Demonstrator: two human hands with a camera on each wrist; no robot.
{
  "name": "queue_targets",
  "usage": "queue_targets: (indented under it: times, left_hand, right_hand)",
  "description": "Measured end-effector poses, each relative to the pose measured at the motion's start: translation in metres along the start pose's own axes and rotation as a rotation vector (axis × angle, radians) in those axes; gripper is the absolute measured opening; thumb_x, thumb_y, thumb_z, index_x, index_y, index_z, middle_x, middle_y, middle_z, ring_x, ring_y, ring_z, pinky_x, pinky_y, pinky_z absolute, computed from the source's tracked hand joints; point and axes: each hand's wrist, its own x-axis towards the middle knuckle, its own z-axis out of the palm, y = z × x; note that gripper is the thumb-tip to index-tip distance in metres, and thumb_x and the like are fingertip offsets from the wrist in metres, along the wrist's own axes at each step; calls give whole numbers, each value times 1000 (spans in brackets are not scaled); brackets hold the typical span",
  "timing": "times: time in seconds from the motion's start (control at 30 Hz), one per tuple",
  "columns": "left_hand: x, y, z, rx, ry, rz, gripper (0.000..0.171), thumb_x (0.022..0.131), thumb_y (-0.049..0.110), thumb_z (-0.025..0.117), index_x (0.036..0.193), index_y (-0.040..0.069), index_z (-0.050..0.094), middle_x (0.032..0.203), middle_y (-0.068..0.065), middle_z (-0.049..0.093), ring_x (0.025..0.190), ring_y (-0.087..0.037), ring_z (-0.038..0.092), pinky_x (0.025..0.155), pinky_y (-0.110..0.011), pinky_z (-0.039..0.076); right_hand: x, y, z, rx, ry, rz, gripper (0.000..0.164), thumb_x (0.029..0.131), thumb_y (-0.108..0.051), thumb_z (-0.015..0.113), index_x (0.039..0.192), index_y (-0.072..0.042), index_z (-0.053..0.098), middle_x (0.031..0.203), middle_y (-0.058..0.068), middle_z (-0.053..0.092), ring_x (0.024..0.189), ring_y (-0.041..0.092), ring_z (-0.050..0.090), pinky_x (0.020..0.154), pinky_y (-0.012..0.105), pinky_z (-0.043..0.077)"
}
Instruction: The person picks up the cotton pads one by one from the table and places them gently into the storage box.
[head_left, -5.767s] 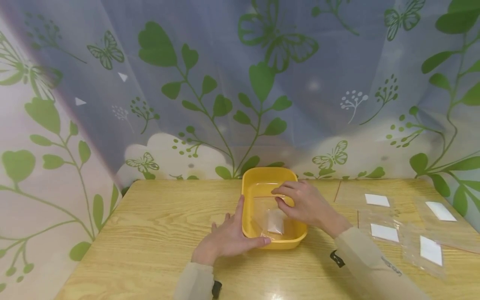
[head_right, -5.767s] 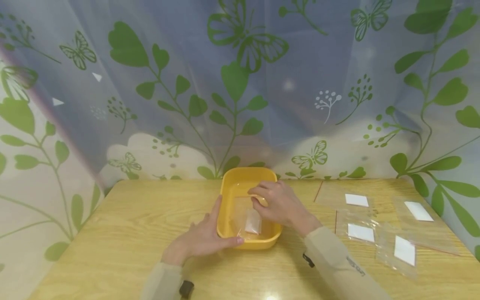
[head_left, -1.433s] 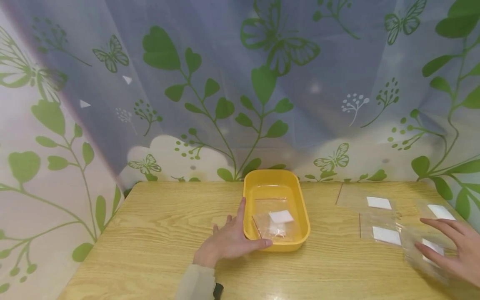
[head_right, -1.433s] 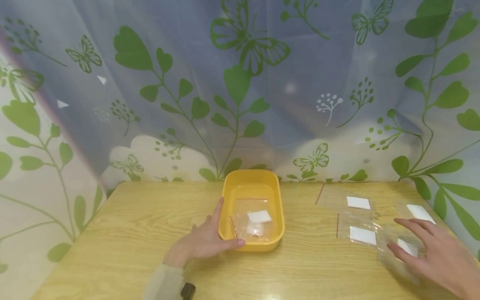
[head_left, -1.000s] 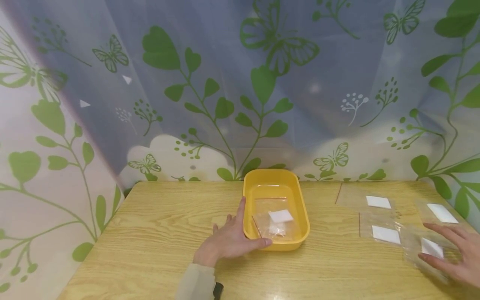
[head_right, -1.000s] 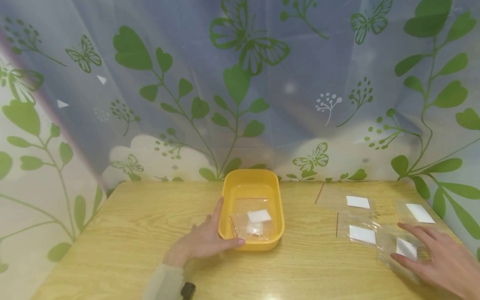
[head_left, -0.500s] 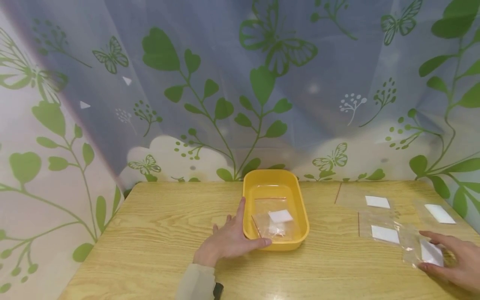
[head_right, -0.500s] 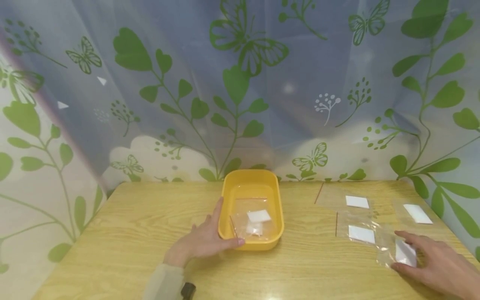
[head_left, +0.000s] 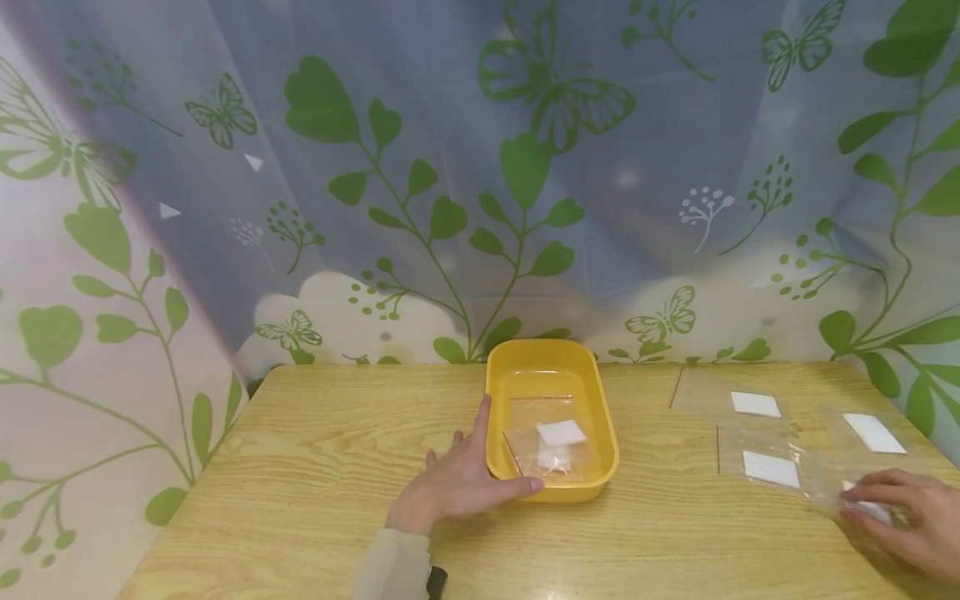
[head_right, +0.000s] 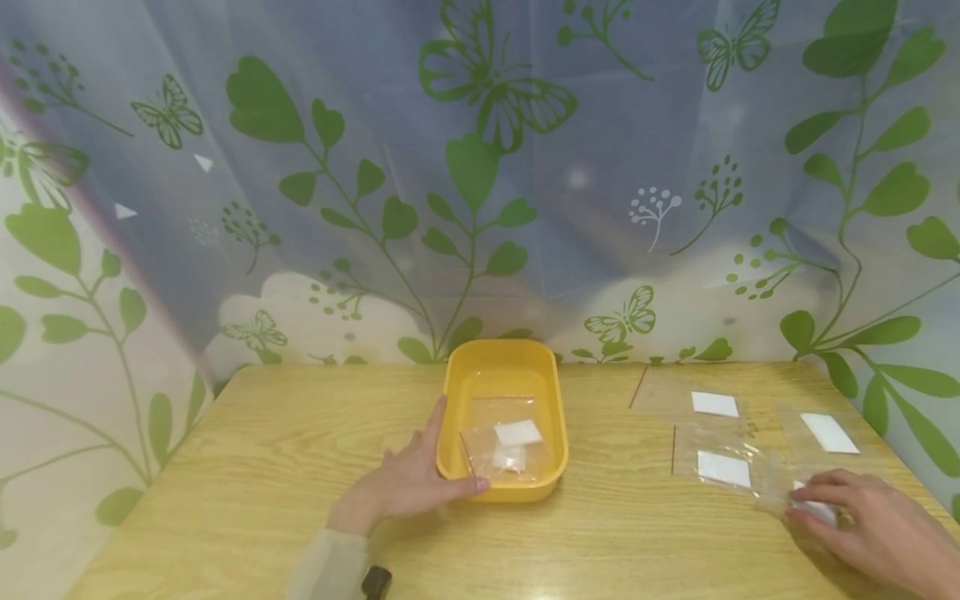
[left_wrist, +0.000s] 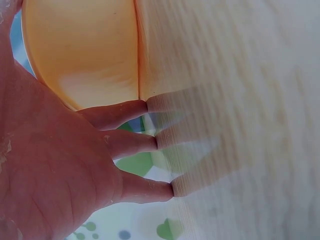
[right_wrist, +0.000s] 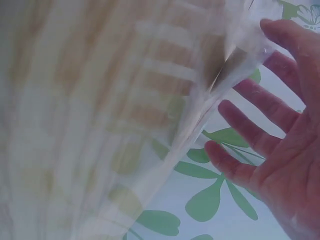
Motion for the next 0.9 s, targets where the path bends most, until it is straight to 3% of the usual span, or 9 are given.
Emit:
queue_targets:
  times: [0.2, 0.4, 0.53, 0.67, 0.8, 0.9]
  left_hand:
    - [0, 0, 0, 0, -5, -7, 133, 73, 85, 65, 163, 32, -16, 157, -23, 45, 155, -47, 23, 117, -79, 6]
    - [1, -1, 0, -5, -4, 2, 132, 74, 85, 65, 163, 32, -17, 158, -23, 44, 155, -48, 23, 117, -80, 6]
    - [0, -1, 0, -3, -1, 5, 132, 74, 84, 66, 164, 32, -16, 157, -22, 46, 154, -47, 24, 116, -81, 6]
    - [0, -1, 0, -6, 2, 7, 132, 74, 84, 66, 164, 31, -15, 157, -21, 47, 154, -47, 24, 116, -81, 6]
    - [0, -1, 0, -8, 2, 9, 132, 74, 84, 66, 164, 31, -14, 157, -21, 47, 154, -47, 24, 116, -81, 5]
    - [0, -1, 0, -5, 2, 9, 132, 74, 84, 66, 164, 31, -14, 157, -21, 46, 154, -47, 24, 116, -81, 6]
  right_hand:
    - [5, -5, 3, 94, 118, -63, 35, 61, -43, 96, 69, -15, 76, 89, -32, 61, 95, -28, 41, 78, -2, 32]
    - [13, -16, 6, 176, 202, -121, 59, 84, -68, 69, 71, -12, 76, 105, -41, 56, 106, -32, 40, 89, -7, 29]
    - [21, -26, 5, 170, 239, -170, 69, 93, -69, 54, 72, -7, 75, 114, -44, 52, 108, -31, 42, 94, -7, 30]
    - [28, -35, 1, 156, 237, -180, 70, 96, -68, 50, 76, -6, 75, 106, -39, 57, 110, -31, 41, 96, -8, 27]
    - [32, -41, -3, 124, 204, -157, 69, 94, -72, 47, 81, -12, 77, 92, -24, 67, 107, -32, 42, 90, -6, 32]
    - [36, -46, -5, 94, 189, -151, 69, 93, -74, 45, 83, -14, 78, 90, -20, 69, 104, -31, 42, 85, -4, 36]
